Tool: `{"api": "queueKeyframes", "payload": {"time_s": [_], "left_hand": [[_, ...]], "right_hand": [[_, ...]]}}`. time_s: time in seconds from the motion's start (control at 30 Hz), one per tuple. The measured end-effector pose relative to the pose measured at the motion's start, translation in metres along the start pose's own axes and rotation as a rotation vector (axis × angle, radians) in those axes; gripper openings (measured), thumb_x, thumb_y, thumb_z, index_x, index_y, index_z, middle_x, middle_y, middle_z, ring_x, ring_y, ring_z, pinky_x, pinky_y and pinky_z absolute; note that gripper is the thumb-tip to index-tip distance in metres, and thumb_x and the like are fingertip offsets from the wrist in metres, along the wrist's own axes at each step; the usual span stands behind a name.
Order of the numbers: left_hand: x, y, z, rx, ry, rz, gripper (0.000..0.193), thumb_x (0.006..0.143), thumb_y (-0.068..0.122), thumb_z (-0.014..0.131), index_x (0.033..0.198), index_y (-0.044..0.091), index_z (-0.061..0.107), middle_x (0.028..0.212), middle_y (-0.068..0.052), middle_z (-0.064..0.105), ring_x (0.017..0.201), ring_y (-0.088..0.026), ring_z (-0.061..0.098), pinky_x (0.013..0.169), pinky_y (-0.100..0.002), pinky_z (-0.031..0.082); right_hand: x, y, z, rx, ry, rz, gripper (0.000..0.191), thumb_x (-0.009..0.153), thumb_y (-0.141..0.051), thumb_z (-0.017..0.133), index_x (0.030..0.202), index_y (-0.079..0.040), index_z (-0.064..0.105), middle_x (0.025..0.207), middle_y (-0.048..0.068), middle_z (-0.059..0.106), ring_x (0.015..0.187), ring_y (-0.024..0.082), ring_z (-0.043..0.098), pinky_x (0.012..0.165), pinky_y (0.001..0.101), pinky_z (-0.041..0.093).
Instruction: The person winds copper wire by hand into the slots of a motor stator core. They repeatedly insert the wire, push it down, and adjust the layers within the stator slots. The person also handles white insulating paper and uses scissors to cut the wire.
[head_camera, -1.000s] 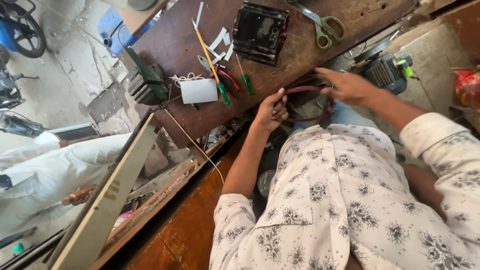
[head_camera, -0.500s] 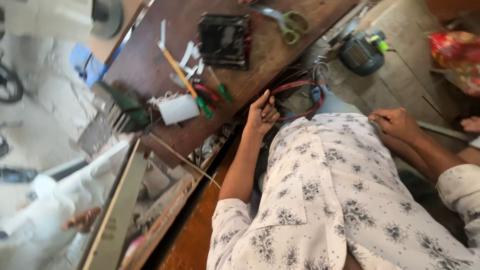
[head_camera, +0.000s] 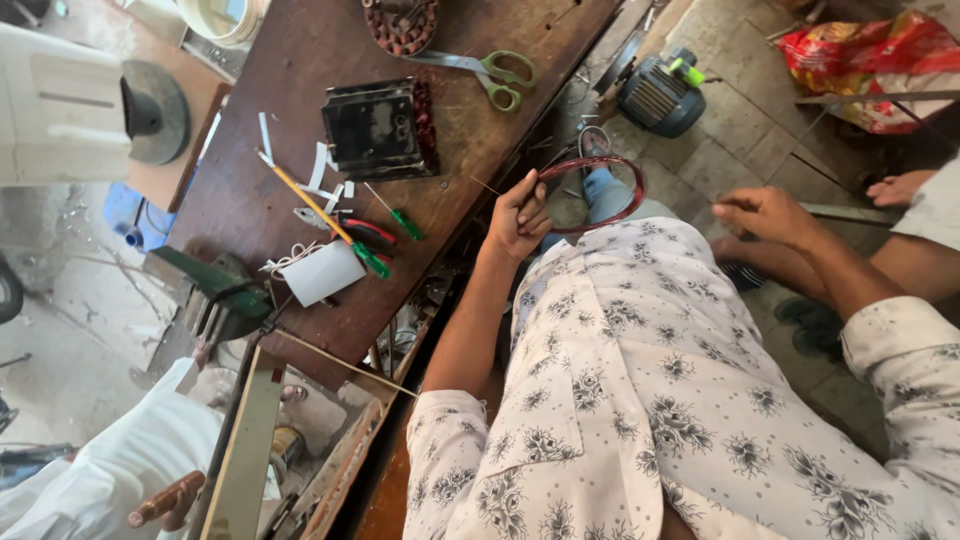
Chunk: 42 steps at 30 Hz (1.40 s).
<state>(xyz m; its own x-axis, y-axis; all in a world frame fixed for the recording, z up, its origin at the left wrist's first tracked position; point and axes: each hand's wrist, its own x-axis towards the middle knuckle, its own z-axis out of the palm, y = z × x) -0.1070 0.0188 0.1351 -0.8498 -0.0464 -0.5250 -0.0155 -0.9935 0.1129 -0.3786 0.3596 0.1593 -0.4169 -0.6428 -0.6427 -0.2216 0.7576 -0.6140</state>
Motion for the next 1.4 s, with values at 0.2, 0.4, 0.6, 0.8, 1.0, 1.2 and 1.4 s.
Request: {"api": "queueKeyframes", "payload": {"time_s": [0.2, 0.4, 0.6, 0.8, 1.0, 1.2, 1.4], "left_hand": [[0.013, -0.002, 0.004, -0.005, -0.052, -0.033, 0.038, 0.108, 0.035, 0.053, 0.084, 0.007, 0.062, 0.045, 0.007, 0.03, 0.036, -0.007, 0.021, 0.039, -0.024, 0.021], [0.029, -0.024, 0.008, -0.025, -0.123, -0.11, 0.035, 0.108, 0.031, 0.054, 0.084, 0.007, 0.061, 0.046, 0.007, 0.032, 0.036, -0.006, 0.022, 0.039, -0.024, 0.021], [0.041, -0.035, 0.015, -0.02, -0.226, -0.153, 0.037, 0.109, 0.032, 0.052, 0.084, 0.007, 0.061, 0.046, 0.006, 0.032, 0.037, -0.007, 0.021, 0.039, -0.024, 0.021], [0.011, -0.019, 0.019, 0.053, -0.155, -0.059, 0.036, 0.109, 0.034, 0.054, 0.085, 0.007, 0.06, 0.049, 0.004, 0.031, 0.042, -0.009, 0.024, 0.044, -0.026, 0.026], [-0.079, -0.05, 0.022, -0.145, 0.226, 0.3, 0.045, 0.103, 0.048, 0.058, 0.077, 0.012, 0.053, 0.049, 0.002, 0.026, 0.044, -0.015, 0.022, 0.053, -0.033, 0.031], [-0.126, -0.049, -0.006, -0.495, 0.479, 0.684, 0.05, 0.1, 0.053, 0.055, 0.071, 0.013, 0.052, 0.047, 0.004, 0.022, 0.038, -0.012, 0.017, 0.044, -0.03, 0.023], [-0.151, -0.011, -0.046, -0.441, 0.429, 0.653, 0.044, 0.103, 0.042, 0.06, 0.069, 0.016, 0.05, 0.047, 0.006, 0.021, 0.038, -0.011, 0.018, 0.041, -0.028, 0.021]], "right_hand": [[0.008, -0.01, -0.003, 0.268, -0.014, -0.034, 0.042, 0.099, -0.031, 0.068, 0.128, -0.002, 0.068, 0.115, 0.01, 0.075, 0.103, 0.016, 0.07, 0.091, 0.0306, 0.054], [0.018, -0.016, 0.0, 0.439, -0.019, -0.086, 0.042, 0.1, -0.026, 0.067, 0.134, -0.001, 0.064, 0.124, 0.009, 0.072, 0.115, 0.017, 0.067, 0.101, 0.0305, 0.051], [0.026, -0.048, 0.011, 0.59, -0.053, -0.142, 0.067, 0.089, -0.022, 0.073, 0.148, -0.006, 0.046, 0.129, 0.005, 0.063, 0.118, 0.017, 0.061, 0.102, 0.0352, 0.049], [0.052, -0.09, 0.042, 1.329, -0.391, -0.153, 0.051, 0.099, -0.005, 0.077, 0.143, -0.003, 0.051, 0.088, 0.001, 0.064, 0.079, 0.014, 0.063, 0.074, 0.0308, 0.052], [0.098, -0.17, 0.07, 1.006, -0.443, -0.038, 0.052, 0.091, -0.003, 0.074, 0.141, -0.007, 0.059, 0.072, -0.001, 0.058, 0.055, 0.008, 0.052, 0.051, 0.0255, 0.044], [0.123, -0.283, 0.14, 0.346, -0.438, -0.448, 0.057, 0.092, -0.011, 0.073, 0.146, -0.006, 0.057, 0.108, 0.011, 0.067, 0.078, 0.017, 0.062, 0.064, 0.0295, 0.052], [0.122, -0.341, 0.132, -0.468, -0.463, -1.398, 0.067, 0.074, -0.04, 0.081, 0.13, -0.005, 0.066, 0.146, 0.034, 0.048, 0.118, 0.042, 0.062, 0.094, 0.0443, 0.056]]}}
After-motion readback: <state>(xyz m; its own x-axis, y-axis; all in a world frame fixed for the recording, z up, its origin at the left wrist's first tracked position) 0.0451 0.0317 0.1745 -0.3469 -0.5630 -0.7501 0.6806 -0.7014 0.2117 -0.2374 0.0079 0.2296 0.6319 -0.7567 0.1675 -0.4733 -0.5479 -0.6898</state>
